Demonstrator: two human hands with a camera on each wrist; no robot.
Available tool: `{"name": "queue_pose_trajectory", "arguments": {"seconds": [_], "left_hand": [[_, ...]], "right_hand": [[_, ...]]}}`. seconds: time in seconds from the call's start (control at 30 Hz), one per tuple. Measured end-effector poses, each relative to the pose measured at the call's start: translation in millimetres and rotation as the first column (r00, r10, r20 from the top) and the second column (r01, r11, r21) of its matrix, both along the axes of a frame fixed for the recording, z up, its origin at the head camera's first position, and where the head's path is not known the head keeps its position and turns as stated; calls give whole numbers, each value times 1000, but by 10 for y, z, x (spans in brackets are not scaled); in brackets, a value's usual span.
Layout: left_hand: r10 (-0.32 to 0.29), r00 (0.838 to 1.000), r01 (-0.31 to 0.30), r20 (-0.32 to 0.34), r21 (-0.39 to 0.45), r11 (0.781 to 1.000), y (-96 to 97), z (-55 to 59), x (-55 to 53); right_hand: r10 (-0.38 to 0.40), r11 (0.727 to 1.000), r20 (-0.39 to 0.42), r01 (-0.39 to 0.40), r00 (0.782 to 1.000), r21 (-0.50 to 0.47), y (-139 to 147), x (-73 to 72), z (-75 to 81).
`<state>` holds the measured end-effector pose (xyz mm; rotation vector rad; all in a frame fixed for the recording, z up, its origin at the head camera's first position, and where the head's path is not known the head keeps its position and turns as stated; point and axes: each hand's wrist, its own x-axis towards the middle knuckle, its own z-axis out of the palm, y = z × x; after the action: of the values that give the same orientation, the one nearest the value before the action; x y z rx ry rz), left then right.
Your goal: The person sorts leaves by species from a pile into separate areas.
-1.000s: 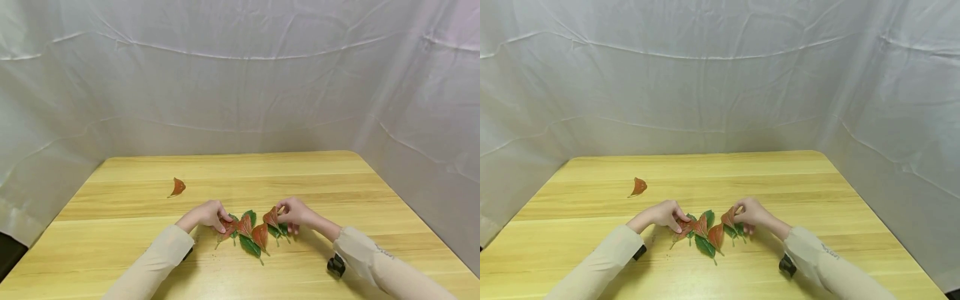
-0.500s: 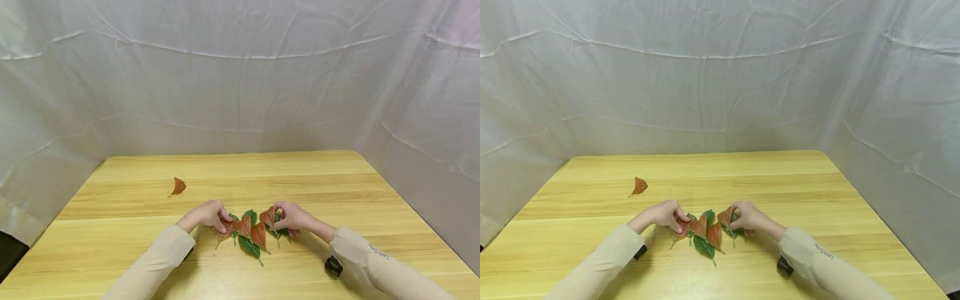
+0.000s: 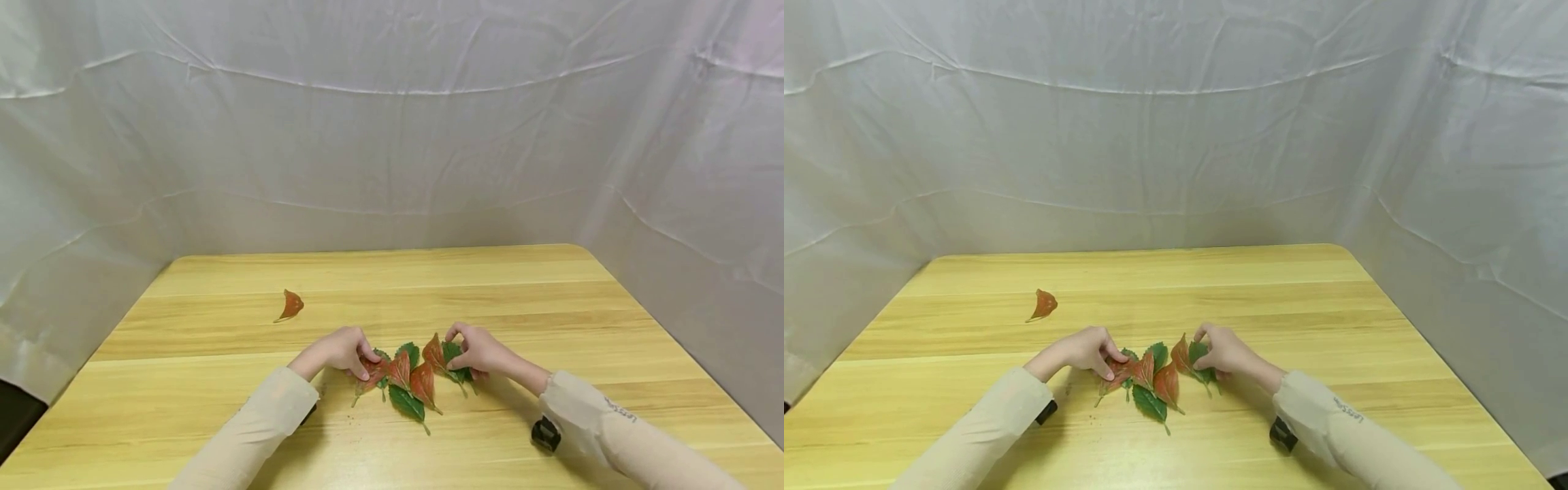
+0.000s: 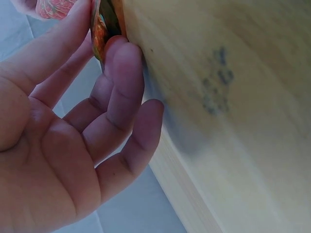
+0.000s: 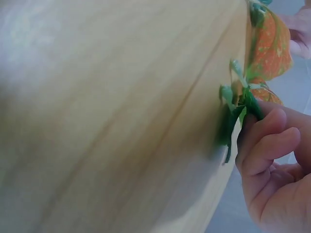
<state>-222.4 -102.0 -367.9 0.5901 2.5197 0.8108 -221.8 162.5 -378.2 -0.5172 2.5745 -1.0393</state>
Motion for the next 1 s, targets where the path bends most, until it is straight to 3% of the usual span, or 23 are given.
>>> {"name": "queue_pose_trajectory", "arguments": {"seconds": [0.2,0.5,0.77,1.0], "left_hand": [[4,1000,-4,2,-6,1000,8,6,10],[40,999,-40,9,-14,999,10,10,26],[43,999,-43,-10,-32,999,20,22,21],[21,1000,-22,-22,-31,999,21,24,10]], "right_hand": [[-30,999,10,30,999,-15,40,-13,60],[1,998,-4,-1,1000,-69,155,-135,143],[-88,983,54,95,995,-158,178,-268,213],[-111,976,58,119,992,-180,153,-406,221]]}}
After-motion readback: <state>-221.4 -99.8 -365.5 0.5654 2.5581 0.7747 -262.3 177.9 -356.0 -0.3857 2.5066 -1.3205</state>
